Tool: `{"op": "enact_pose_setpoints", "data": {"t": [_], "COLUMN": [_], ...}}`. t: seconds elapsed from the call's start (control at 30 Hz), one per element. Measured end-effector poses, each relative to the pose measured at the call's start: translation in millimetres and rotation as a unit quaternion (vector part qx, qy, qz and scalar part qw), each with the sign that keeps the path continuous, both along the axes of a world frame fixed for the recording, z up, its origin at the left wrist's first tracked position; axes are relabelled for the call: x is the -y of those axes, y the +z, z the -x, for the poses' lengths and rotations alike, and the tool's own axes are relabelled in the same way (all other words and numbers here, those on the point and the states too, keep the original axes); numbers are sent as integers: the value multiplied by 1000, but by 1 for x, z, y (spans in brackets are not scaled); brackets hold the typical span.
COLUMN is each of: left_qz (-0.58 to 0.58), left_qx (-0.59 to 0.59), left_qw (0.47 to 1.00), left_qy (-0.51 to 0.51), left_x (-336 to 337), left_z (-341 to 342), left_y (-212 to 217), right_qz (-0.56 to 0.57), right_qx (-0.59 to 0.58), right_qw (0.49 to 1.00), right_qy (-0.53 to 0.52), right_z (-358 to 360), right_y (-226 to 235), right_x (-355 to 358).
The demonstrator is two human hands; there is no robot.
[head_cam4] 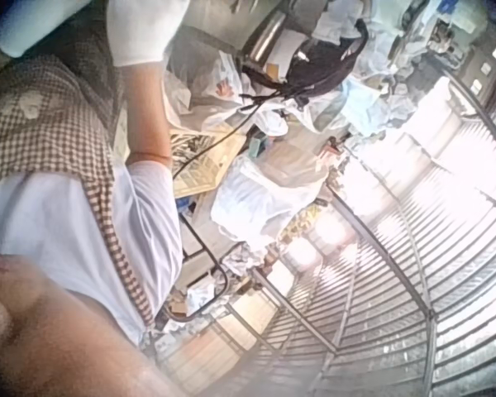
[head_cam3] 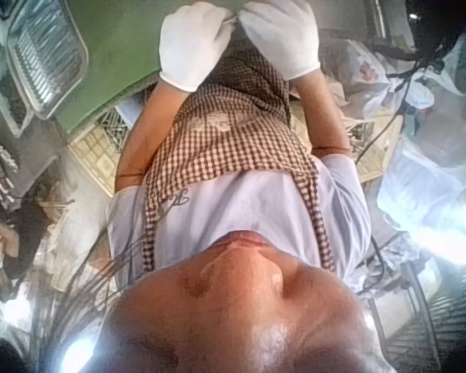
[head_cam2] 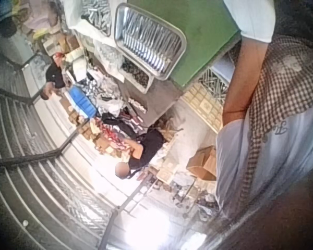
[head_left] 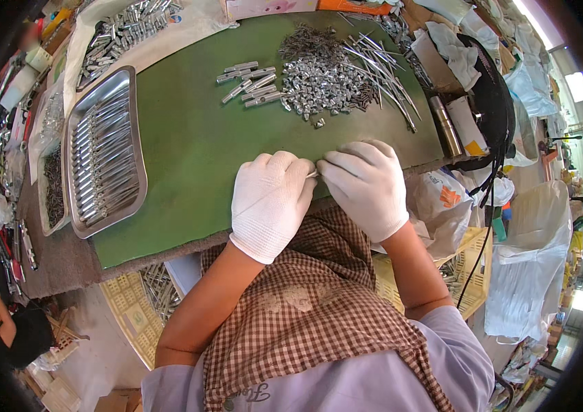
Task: Assembling small metal components using a thin metal tool at a workbench.
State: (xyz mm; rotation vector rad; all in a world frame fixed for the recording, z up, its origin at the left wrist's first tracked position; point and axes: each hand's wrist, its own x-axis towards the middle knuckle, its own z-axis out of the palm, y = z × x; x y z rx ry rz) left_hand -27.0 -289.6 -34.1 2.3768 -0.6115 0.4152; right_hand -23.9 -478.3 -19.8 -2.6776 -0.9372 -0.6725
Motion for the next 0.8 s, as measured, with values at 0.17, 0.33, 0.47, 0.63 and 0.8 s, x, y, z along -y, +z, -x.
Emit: {"op": "enact_pose_setpoints", "data": {"t": [0.17, 0.33, 0.47, 0.63, 0.8], "left_qz": [-8, 4, -19, -12, 0], "left_qx": [4, 16, 2, -3, 0], "left_qw": [1000, 1000, 1000, 1000, 1000], "left_qy": [8, 13, 21, 18, 12], "left_x": [-1, 3, 3, 1, -1], "left_z": [0, 1, 0, 3, 0], "left_y": [-2, -2, -3, -1, -2], "right_qz": [-22, 79, 0, -193, 42], "right_qx": [-38, 87, -110, -15, -198], "right_qw": [997, 896, 902, 961, 967], "right_qy": [-56, -427, -419, -195, -154], "right_z": [8, -26, -51, 7, 44], "right_y": [15, 2, -13, 6, 9], "right_x": [5, 123, 181, 80, 26]}}
